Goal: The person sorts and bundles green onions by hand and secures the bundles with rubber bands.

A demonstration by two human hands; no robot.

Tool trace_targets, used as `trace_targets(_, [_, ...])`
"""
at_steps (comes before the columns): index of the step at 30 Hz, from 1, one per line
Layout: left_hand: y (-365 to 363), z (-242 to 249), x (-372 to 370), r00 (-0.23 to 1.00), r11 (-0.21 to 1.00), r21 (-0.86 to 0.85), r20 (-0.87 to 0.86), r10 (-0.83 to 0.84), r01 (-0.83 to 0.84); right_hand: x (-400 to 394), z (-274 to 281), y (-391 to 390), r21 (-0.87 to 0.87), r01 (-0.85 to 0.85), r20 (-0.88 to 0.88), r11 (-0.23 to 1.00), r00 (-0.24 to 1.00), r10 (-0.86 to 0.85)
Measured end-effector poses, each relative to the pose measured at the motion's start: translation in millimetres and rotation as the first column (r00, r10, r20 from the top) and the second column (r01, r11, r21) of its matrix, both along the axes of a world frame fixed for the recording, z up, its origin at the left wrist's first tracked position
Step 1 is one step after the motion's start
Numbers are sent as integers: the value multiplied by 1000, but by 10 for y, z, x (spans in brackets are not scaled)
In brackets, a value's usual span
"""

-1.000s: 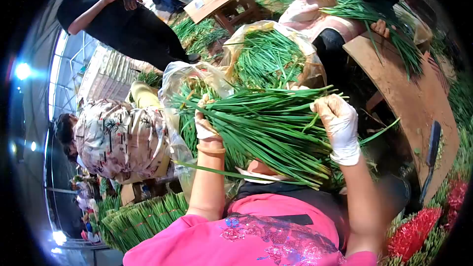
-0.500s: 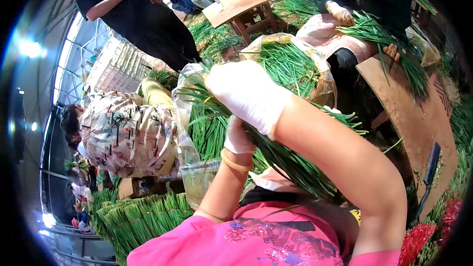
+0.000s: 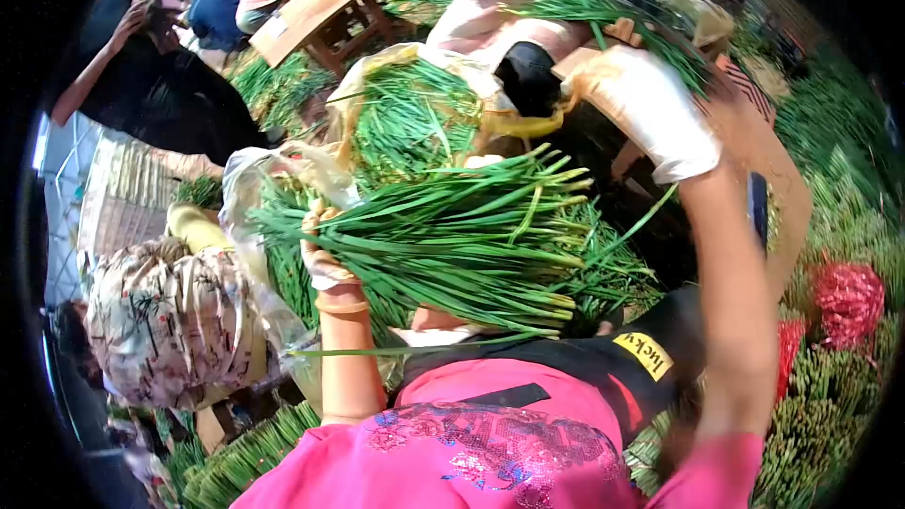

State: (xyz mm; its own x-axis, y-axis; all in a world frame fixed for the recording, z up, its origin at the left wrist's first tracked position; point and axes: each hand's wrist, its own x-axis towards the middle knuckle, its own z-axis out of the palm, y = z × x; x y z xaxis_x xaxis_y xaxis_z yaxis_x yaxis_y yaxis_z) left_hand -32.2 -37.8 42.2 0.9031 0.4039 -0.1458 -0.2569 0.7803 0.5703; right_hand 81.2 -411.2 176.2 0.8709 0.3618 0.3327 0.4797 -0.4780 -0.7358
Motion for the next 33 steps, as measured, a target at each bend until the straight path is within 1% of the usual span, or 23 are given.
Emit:
trace_targets(3, [218, -90, 47, 948, 973, 4, 226, -225, 230, -173, -1000, -1, 57, 151, -40, 987, 988, -149])
trace_targets(4, [182, -65, 30, 973, 987, -15, 169, -157, 162, -193, -1405, -74, 18, 213, 80, 977, 974, -213])
trace_targets(5, [184, -27, 20, 990, 995, -31, 112, -86, 90, -335, -1862, -143, -78, 350, 116, 933, 933, -340])
trace_targets(6, [307, -98, 20, 998, 1000, 16, 48, -27, 27, -493, -2263, -153, -485, 397, 4, 779, 892, -453])
trace_targets(7, [365, -81, 37, 998, 993, -102, -5, -61, 61, -908, -2457, -286, -815, 27, -92, 580, 980, -175])
trace_targets(8, [613, -295, 64, 987, 987, -39, 42, -154, 155, -1116, -2656, -270, -823, -437, -519, 363, 838, -170])
trace_targets(9, [801, -531, 52, 966, 969, 25, 81, -246, 245, -1406, -2753, -370, -776, -566, -618, 278, 771, -154])
trace_targets(10, [608, -417, -33, 994, 997, -62, -98, 42, -48, -1578, -2782, -519, -733, -611, -677, 298, 699, -233])
trace_targets(11, [756, -577, -38, 985, 998, -32, -162, 56, -62, -1610, -2838, -668, -730, -617, -683, 294, 640, -352])
trace_targets(13, [751, -619, -133, 999, 957, -291, -38, 3, -14, -1531, -2955, -882, -884, -456, -465, 106, 830, -310])
trace_targets(15, [783, -673, -173, 980, 999, -52, -197, -12, 1, -1287, -2602, -770, -875, -314, -437, 368, 840, -321])
trace_targets(16, [852, -774, -167, 978, 996, -45, -197, 71, -81, -1221, -2602, -650, -685, -95, -462, 722, 823, -330])
trace_targets(17, [831, -738, -175, 985, 998, -58, -175, -5, -6, -1180, -2594, -530, -361, 154, -489, 920, 808, -327])
trace_targets(18, [780, -680, -189, 985, 995, -73, -153, -82, 71, -1157, -2444, -285, 70, 343, -749, 937, 638, -178])
trace_targets(19, [734, -651, -200, 979, 985, -86, -129, -158, 148, -1141, -2244, -28, 407, 578, -869, 707, 483, 105])
trace_targets(21, [954, -903, -174, 980, 977, -73, 16, -200, 201, -1362, -2036, 323, 434, 236, -776, 870, 589, 227])
trace_targets(22, [996, -935, -190, 982, 975, -113, 12, -190, 190, -1464, -1905, 349, 456, 310, -842, 834, 452, 293])
trace_targets(24, [943, -781, -220, 964, 964, -73, -52, -261, 257, -1447, -1876, 69, 43, -121, -657, 992, 744, 119])
trace_targets(25, [859, -744, -249, 990, 996, -92, -139, -17, 4, -1432, -1867, -153, -213, -194, -492, 958, 868, 66])
trace_targets(27, [587, -514, -260, 985, 1000, -28, -171, 9, -14, -1420, -2290, -656, -677, -1, -231, 736, 949, -212])
trace_targets(28, [638, -501, -181, 986, 993, -84, -135, -96, 85, -1352, -2197, -681, -557, 93, -166, 825, 961, -220])
trace_targets(31, [702, -697, -182, 991, 992, -108, -127, 46, -60, -1132, -1531, -393, -264, 250, 25, 931, 967, -253])
trace_targets(33, [697, -713, -150, 994, 983, -184, -107, -12, -7, -957, -1094, 40, -314, 186, 173, 931, 976, -136])
